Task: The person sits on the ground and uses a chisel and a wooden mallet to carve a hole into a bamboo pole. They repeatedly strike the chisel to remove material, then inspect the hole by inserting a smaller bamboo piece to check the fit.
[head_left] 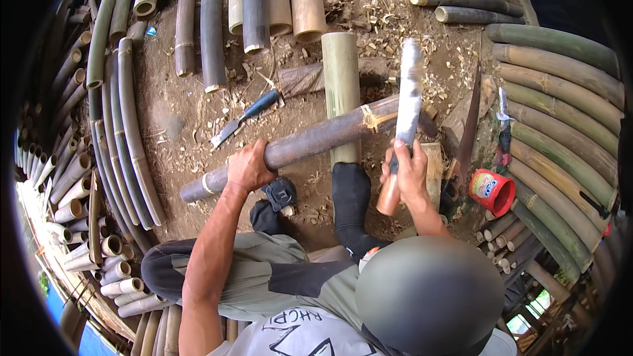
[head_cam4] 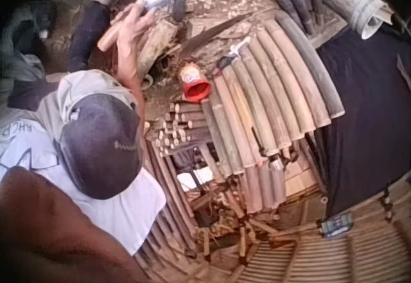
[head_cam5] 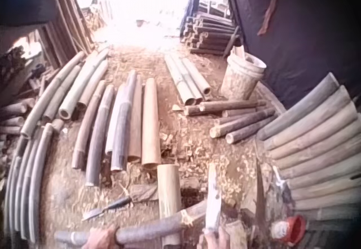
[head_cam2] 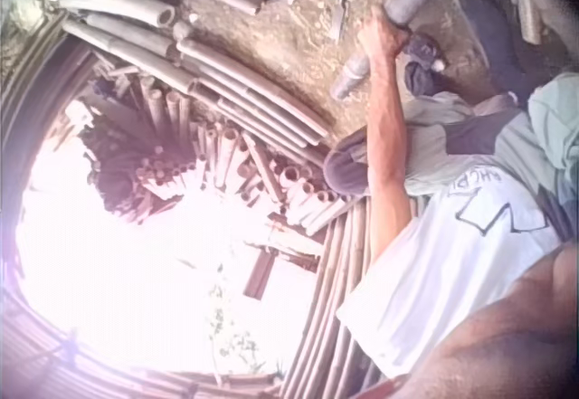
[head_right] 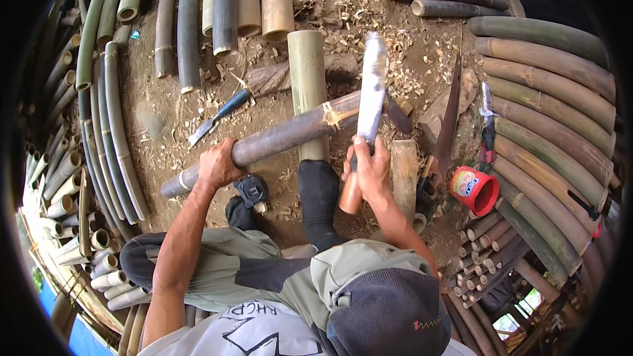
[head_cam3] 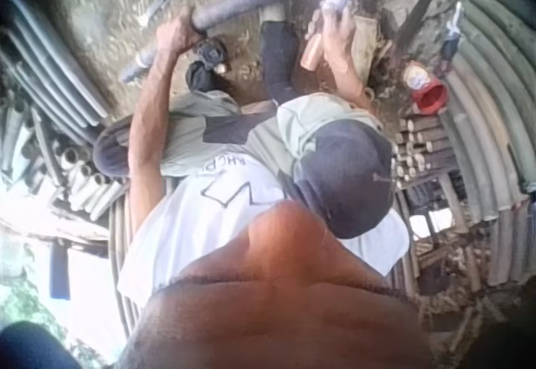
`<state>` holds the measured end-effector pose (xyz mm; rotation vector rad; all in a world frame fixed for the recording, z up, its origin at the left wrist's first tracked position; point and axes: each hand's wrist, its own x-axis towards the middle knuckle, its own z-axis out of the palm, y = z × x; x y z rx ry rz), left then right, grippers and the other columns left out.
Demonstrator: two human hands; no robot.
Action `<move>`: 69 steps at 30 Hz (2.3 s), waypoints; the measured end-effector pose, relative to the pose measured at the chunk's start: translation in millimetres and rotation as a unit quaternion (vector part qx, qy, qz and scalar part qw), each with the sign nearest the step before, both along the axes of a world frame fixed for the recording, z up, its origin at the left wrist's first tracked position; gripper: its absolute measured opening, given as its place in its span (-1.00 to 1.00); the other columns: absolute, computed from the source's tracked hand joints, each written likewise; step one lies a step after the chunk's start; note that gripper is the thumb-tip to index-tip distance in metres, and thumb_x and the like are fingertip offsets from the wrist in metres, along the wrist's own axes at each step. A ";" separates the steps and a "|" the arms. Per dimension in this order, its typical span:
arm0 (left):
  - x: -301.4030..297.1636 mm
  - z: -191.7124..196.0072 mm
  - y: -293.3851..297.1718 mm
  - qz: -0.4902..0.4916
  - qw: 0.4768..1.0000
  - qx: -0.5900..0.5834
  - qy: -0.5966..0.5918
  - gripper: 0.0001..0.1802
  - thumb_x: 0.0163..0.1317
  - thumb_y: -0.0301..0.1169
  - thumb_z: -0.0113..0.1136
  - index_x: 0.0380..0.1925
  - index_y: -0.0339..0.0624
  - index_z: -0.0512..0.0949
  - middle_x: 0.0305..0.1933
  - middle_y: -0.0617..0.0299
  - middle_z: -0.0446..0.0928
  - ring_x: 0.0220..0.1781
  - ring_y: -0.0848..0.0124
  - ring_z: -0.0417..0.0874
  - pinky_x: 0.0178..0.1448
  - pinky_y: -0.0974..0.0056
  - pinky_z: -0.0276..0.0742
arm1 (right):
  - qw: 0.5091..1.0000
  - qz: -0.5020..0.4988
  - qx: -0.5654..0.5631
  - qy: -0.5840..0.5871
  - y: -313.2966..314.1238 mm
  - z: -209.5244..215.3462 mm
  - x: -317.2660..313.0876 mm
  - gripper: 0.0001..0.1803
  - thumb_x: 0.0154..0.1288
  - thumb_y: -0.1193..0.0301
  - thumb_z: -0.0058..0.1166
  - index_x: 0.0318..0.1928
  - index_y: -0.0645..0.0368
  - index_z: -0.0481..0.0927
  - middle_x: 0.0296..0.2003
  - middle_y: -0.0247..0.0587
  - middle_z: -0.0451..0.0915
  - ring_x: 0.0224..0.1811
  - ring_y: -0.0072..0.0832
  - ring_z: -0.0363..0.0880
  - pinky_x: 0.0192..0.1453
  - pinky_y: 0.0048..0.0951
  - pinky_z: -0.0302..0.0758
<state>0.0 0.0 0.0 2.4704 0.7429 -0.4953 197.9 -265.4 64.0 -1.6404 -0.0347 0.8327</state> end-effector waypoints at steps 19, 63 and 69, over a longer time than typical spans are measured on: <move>0.7 -2.9 7.5 0.003 1.000 0.010 -0.016 -0.43 -0.16 -0.16 0.39 -0.10 -0.11 0.51 -0.17 0.02 0.66 -0.10 0.00 0.69 -0.03 -0.03 0.60 | 0.963 0.246 -0.007 0.112 6.0 3.5 -34.3 -0.85 0.47 0.41 -0.02 -0.13 0.26 0.46 -0.58 -0.29 0.48 -0.70 -0.51 0.49 -0.70 -0.41 0.46; 54.5 19.9 -54.8 0.065 0.994 -0.045 -0.081 -0.37 -0.12 -0.25 0.34 0.04 -0.15 0.50 -0.16 -0.13 0.65 -0.10 -0.07 0.69 0.02 -0.02 0.58 | 0.751 0.302 -0.251 -0.531 -29.1 30.5 72.7 -0.48 0.44 0.20 0.05 0.39 -0.35 0.40 -0.41 -0.22 0.35 -0.50 -0.21 0.56 -0.47 -0.21 0.59; 49.4 13.0 -54.5 0.058 0.994 -0.042 -0.077 -0.35 -0.12 -0.25 0.34 0.07 -0.13 0.47 -0.15 -0.08 0.64 -0.10 -0.05 0.69 0.02 -0.02 0.59 | 0.710 0.408 -0.252 -0.516 -25.5 19.2 37.1 -0.45 0.50 0.11 -0.03 0.46 -0.39 0.28 -0.35 -0.33 0.37 -0.64 -0.58 0.25 -0.66 -0.57 0.45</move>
